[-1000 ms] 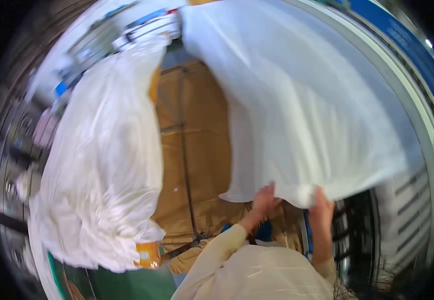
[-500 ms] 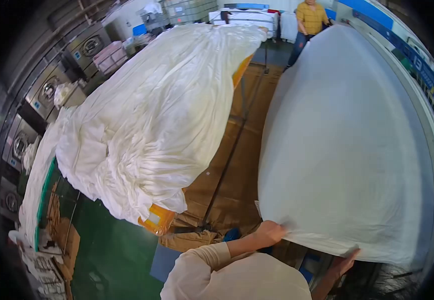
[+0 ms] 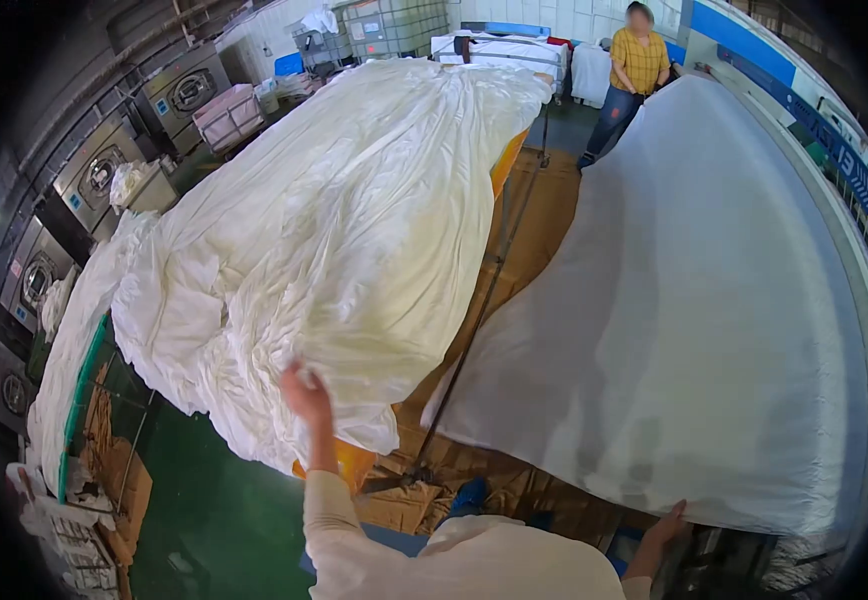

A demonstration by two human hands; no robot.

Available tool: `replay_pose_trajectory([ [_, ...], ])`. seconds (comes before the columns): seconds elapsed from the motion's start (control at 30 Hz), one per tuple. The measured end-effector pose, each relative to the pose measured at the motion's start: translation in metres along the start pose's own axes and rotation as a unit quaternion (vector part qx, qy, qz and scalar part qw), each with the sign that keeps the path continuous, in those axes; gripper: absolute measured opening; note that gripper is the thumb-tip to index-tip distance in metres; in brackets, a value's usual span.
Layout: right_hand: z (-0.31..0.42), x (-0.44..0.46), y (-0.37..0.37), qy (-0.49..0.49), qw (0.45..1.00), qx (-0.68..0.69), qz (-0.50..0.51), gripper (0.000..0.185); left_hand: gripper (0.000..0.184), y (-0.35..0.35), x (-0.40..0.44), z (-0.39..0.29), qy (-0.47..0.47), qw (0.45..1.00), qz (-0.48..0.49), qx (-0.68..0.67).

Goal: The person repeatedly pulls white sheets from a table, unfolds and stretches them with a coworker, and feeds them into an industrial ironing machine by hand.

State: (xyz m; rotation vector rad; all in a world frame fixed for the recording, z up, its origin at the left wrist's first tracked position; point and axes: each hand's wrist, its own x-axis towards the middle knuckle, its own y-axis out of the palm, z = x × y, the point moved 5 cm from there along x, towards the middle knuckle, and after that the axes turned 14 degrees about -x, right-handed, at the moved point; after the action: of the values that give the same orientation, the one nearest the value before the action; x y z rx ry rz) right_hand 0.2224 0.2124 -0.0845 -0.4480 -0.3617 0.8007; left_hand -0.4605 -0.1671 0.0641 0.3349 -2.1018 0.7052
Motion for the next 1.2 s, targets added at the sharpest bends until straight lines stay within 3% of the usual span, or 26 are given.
replay_pose_trajectory([
  [0.1,-0.004,-0.01,-0.013,0.045,0.999,-0.011,0.014,0.047,0.039,-0.03,0.028,0.058,-0.048,0.992,-0.071,0.092],
  [0.17,0.006,-0.005,-0.033,-0.029,0.993,-0.111,0.003,0.048,0.036,-0.044,0.034,0.08,-0.08,0.963,-0.117,0.228],
  [0.2,0.015,-0.006,-0.041,-0.067,0.985,-0.161,-0.001,0.049,0.036,-0.047,0.036,0.088,-0.078,0.964,-0.118,0.225],
  [0.3,0.056,0.004,-0.055,-0.05,0.998,-0.044,-0.002,0.047,0.031,-0.033,0.038,0.111,-0.208,0.962,0.131,0.117],
  [0.37,0.05,0.014,-0.052,-0.045,0.999,0.017,-0.004,0.046,0.03,-0.035,0.047,0.08,-0.157,0.973,0.132,0.105],
  [0.43,-0.003,0.054,-0.032,-0.057,0.993,-0.069,-0.076,0.042,0.03,-0.032,0.048,0.023,-0.055,0.987,0.126,0.082],
  [0.5,-0.037,0.052,-0.007,-0.065,0.986,-0.11,-0.108,0.04,0.029,-0.037,0.062,-0.032,-0.064,0.984,0.162,0.047],
  [0.57,-0.066,0.035,0.027,-0.025,0.977,-0.201,0.069,0.033,0.027,-0.022,0.061,-0.068,-0.083,0.973,0.204,-0.075],
  [0.6,-0.065,0.012,0.046,0.046,0.971,-0.047,0.228,0.03,0.026,-0.013,0.058,-0.085,-0.096,0.961,0.208,-0.157],
  [0.63,-0.027,-0.033,0.06,0.114,0.913,0.108,0.375,0.029,0.021,-0.004,0.056,-0.12,-0.15,0.925,0.229,-0.263],
  [0.67,0.007,-0.066,0.068,0.107,0.882,0.116,0.445,0.029,0.017,0.001,0.054,-0.169,-0.202,0.875,0.246,-0.365],
  [0.7,0.042,-0.1,0.073,0.101,0.844,0.122,0.512,0.028,0.013,-0.002,0.055,-0.223,-0.173,0.865,0.212,-0.421],
  [0.73,0.093,-0.128,0.068,0.051,0.825,0.129,0.548,0.03,0.011,0.012,0.041,-0.254,-0.184,0.813,0.188,-0.52],
  [0.77,0.141,-0.153,0.059,0.001,0.802,0.136,0.582,0.032,0.013,0.023,0.023,-0.288,-0.25,0.707,0.179,-0.637],
  [0.8,0.172,-0.169,0.054,0.001,0.802,0.136,0.582,0.032,0.016,0.031,0.007,-0.31,-0.29,0.7,0.308,-0.575],
  [0.83,0.207,-0.179,0.048,-0.057,0.793,0.22,0.566,0.034,0.016,0.027,0.007,-0.353,-0.247,0.636,0.278,-0.676],
  [0.87,0.234,-0.184,0.041,-0.116,0.775,0.302,0.543,0.036,0.016,0.03,-0.007,-0.374,-0.268,0.613,0.293,-0.683],
  [0.93,0.258,-0.186,0.037,-0.148,0.79,0.301,0.513,0.035,0.017,0.032,-0.031,-0.392,-0.287,0.584,0.31,-0.693],
  [1.03,0.259,-0.179,0.021,-0.205,0.815,0.294,0.456,0.035,0.023,0.04,-0.069,-0.401,-0.405,0.425,0.332,-0.739],
  [1.13,0.235,-0.179,0.031,-0.135,0.786,0.201,0.569,0.026,0.025,0.061,-0.083,-0.363,-0.405,0.438,0.373,-0.71],
  [1.2,0.223,-0.155,0.022,-0.096,0.808,0.223,0.537,0.026,0.018,0.074,-0.088,-0.308,-0.336,0.58,0.42,-0.611],
])
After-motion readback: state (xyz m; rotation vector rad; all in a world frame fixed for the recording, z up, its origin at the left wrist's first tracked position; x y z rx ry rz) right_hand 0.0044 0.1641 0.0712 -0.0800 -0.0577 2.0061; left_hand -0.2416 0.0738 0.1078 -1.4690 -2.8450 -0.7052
